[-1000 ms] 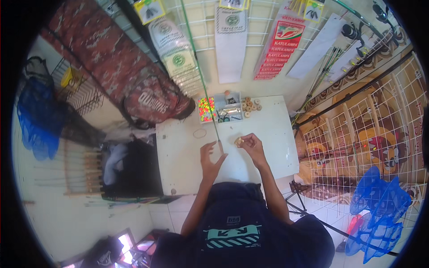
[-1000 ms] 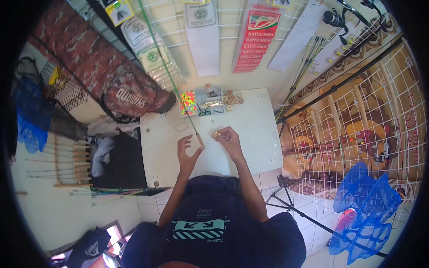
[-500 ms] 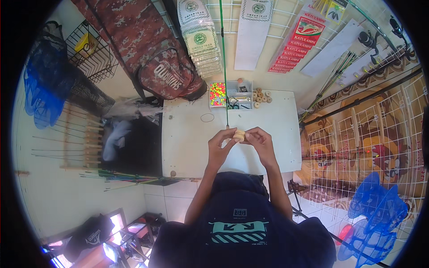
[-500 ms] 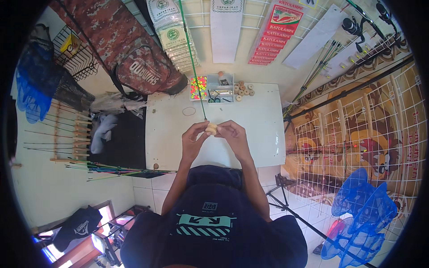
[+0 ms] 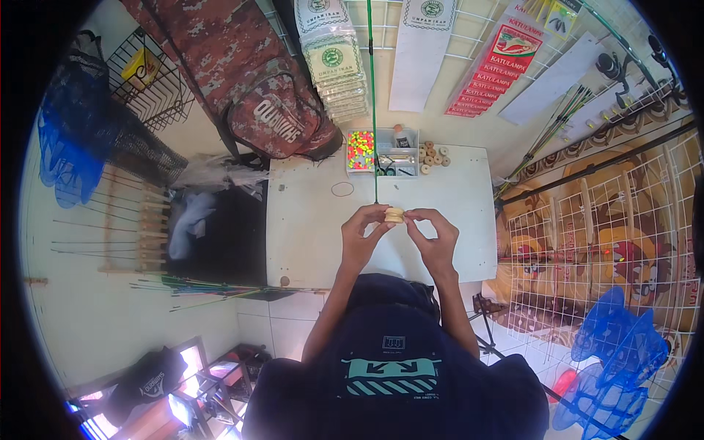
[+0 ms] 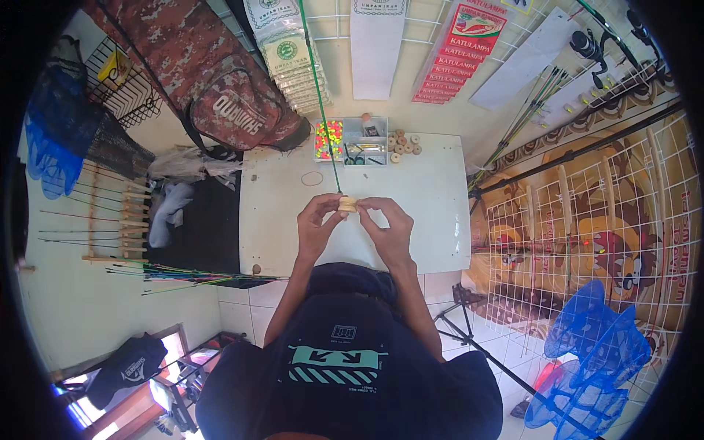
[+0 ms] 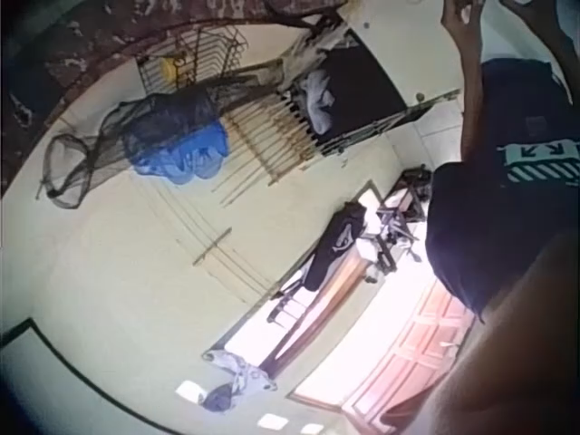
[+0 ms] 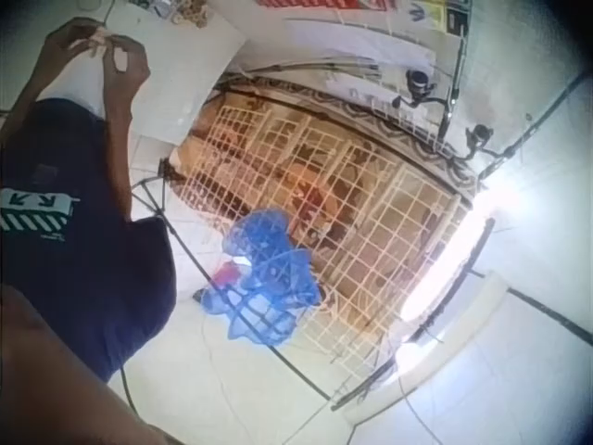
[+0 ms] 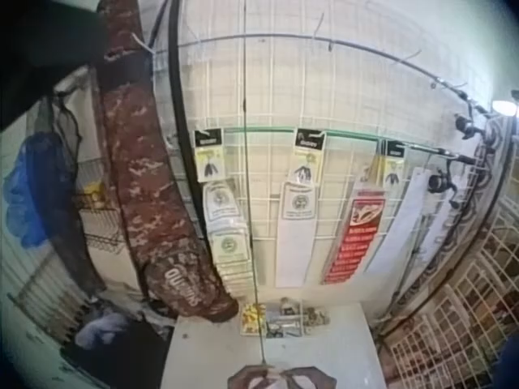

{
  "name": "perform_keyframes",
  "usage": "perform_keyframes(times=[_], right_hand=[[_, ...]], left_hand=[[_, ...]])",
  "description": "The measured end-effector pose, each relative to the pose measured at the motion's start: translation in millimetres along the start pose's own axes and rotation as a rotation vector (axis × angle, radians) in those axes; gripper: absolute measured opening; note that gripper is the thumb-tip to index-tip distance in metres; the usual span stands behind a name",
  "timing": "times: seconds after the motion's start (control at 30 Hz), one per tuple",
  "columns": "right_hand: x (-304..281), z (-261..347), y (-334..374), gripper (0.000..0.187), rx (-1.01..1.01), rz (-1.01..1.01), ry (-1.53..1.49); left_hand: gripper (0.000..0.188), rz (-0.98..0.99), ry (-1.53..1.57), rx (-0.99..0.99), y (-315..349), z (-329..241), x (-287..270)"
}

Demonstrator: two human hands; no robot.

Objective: Assemble a fishing rod by attaching line, a float, and sinkers.

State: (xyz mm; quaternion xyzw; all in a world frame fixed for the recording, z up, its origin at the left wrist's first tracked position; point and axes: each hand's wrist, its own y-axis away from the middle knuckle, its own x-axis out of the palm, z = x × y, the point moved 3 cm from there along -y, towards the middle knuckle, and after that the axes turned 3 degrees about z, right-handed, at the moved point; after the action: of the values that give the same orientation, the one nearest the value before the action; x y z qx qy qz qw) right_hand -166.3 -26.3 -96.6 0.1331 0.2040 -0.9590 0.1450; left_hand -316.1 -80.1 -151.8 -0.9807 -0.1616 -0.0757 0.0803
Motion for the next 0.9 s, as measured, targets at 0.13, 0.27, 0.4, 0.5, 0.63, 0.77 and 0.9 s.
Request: perform_keyframes(times=[0.13,0.27,0.4,0.5,0.63,0.77,0.9], right_hand=[[-3,1,-6,0.015,-0.139,0.009,0.168],[-3,2,-8,0.016,-0.206,0.050,0.266],[0,0,-7,0.019,-0.195,0.086,0.292],[1,-3,-5,0.025,-0.192,0.079,0.287],[1,-6,-3,0.038,-0.101,0.128,0.266],[-4,-14,1,0.030,-0.065,0.132,0.248],[-24,-19,-6,0.022,0.033,0.073,0.170]], left_hand=[[0.035,0.039,-0.094,-0.026,-4,4,0],[0.033,0.050,-0.146,-0.033,-6,4,2],[0.033,0.061,-0.210,-0.019,-5,4,0],[0.031,0.091,-0.203,-0.023,-5,4,1],[0.031,0.118,-0.224,-0.036,-5,2,2],[0.032,0.133,-0.243,0.029,-3,6,-4],[0.032,0.094,-0.212,-0.069,2,16,-21]])
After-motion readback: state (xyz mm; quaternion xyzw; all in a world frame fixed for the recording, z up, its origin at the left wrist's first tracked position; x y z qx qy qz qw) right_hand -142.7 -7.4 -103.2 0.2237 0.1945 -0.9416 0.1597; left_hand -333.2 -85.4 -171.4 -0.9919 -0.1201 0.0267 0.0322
